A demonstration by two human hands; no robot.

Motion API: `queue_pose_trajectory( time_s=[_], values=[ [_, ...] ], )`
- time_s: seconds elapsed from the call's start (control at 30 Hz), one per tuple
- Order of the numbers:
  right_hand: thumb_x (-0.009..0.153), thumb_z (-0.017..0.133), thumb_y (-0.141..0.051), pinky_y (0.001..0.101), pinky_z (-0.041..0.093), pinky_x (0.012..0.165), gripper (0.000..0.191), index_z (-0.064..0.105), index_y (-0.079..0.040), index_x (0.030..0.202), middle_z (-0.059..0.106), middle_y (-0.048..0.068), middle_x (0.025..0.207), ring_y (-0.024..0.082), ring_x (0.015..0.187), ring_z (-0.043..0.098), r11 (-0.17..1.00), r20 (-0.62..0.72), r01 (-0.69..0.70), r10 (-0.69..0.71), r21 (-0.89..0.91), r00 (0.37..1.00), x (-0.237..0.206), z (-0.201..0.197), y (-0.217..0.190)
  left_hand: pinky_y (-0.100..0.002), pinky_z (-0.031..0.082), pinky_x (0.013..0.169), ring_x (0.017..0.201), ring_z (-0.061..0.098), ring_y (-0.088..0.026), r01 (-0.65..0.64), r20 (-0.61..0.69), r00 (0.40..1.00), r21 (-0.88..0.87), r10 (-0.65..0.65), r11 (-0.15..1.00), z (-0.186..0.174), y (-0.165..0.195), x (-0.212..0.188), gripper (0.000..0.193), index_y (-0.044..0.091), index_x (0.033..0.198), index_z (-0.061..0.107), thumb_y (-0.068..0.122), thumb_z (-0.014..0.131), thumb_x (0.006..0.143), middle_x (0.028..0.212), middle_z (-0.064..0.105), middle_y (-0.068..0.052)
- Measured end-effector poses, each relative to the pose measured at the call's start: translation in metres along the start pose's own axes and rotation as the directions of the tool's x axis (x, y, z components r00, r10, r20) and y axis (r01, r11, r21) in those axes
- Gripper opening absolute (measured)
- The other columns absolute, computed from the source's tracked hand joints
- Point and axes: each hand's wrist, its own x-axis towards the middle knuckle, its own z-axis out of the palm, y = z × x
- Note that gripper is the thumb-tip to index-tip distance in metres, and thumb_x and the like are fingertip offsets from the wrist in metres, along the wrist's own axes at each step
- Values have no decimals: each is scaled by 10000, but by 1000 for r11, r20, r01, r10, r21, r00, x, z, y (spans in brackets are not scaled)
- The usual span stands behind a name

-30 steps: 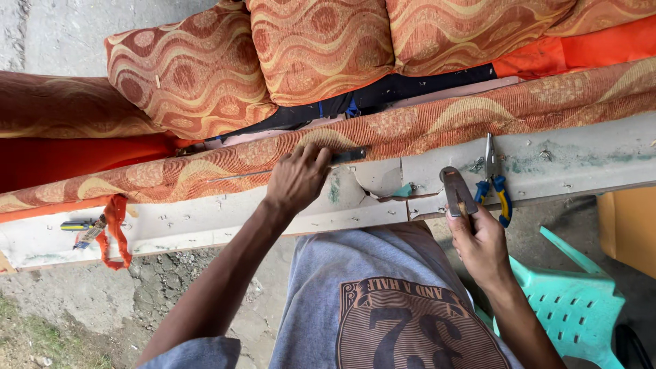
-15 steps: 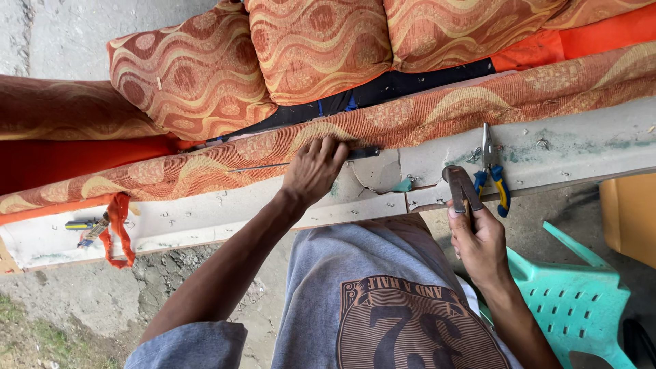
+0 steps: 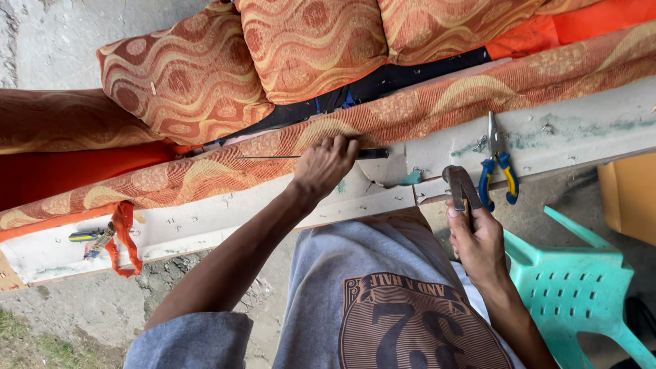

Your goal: The person uses pliers to pull out staples from the edge of a sofa cushion and then uses a hammer and nail to secure the fabric to the wooden frame. The person works along the length of the cushion, removing old fasteners and inserting new ones.

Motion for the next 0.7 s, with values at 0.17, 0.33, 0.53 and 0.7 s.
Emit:
queue_pose_trajectory(
  time_s=[0.17,0.33,0.53,0.7],
  values=[
    [1015,593,-248,223,354,417,272,623,-15,1151,487,-27,676,49,499,440,1000,-27,2,-2,12,1000,-11,16,1,-403,602,652,921,697,-301,-10,-33,999,-66,8,998,-4,-6,-4,206,24,1169,545,145,512,1006,1025,648,-168],
    [1025,588,-248,222,351,410,263,631,-8,1123,487,-26,674,51,491,435,1000,-51,-3,3,5,999,-24,35,-3,-407,563,499,722,668,-278,-50,2,999,-127,51,991,-31,-18,-6,230,20,1096,534,241,475,1077,904,638,-181],
    [1018,599,-233,214,345,421,249,623,-14,1135,477,-36,677,39,498,423,996,-95,-16,24,83,995,-40,60,-11,-464,537,590,656,664,-319,-60,-163,986,-238,21,969,-56,-57,13,220,56,1043,534,269,582,1017,855,646,-166],
    [995,612,-195,212,354,419,228,635,-31,1152,476,-41,665,38,495,437,989,-144,-54,74,137,987,-43,75,-13,-519,526,598,766,687,-387,-17,-220,971,-453,-94,891,-59,-61,8,260,87,1028,575,300,670,912,891,680,-155]
  ],
)
